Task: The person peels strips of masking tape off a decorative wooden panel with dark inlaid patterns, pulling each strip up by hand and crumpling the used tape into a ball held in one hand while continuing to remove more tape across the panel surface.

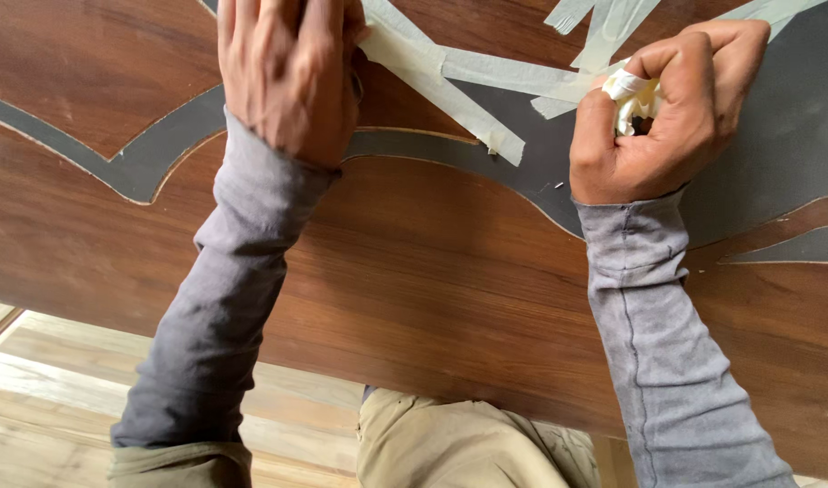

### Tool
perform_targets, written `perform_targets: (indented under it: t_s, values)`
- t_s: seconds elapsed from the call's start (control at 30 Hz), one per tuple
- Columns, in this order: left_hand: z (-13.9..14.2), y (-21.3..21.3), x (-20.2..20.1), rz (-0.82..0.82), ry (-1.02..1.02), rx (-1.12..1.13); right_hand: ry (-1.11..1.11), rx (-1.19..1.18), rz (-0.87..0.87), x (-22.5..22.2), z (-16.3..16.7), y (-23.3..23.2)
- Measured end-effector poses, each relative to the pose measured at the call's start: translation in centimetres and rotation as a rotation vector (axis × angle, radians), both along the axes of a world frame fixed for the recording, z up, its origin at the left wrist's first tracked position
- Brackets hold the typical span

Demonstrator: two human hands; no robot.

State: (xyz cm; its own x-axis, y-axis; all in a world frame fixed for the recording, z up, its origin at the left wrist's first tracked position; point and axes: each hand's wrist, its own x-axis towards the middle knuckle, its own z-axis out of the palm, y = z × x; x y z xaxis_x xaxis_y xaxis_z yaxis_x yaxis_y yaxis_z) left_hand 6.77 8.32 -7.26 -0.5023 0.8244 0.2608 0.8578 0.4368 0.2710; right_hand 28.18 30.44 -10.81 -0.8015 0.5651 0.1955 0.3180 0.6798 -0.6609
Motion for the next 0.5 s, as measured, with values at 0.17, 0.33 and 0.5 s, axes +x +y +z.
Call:
perform_targets:
  t_s: [0.17, 0.33, 0.5]
  values:
    - [0.9, -0.2, 2.2, 0.028, -0.106, -0.074, 0.004, 0.012, -0.008, -0.3, 0.4, -0.1]
    - [3.8, 0.5, 6.6, -0.020, -0.303, 0.075, 0.016, 0.006, -0.008, -0.8, 0.7, -0.2]
    - [6.8, 1.7, 10.7, -0.114, -0.512, 0.234, -0.007, -0.017, -0.011, -1.0, 1.3, -0.5]
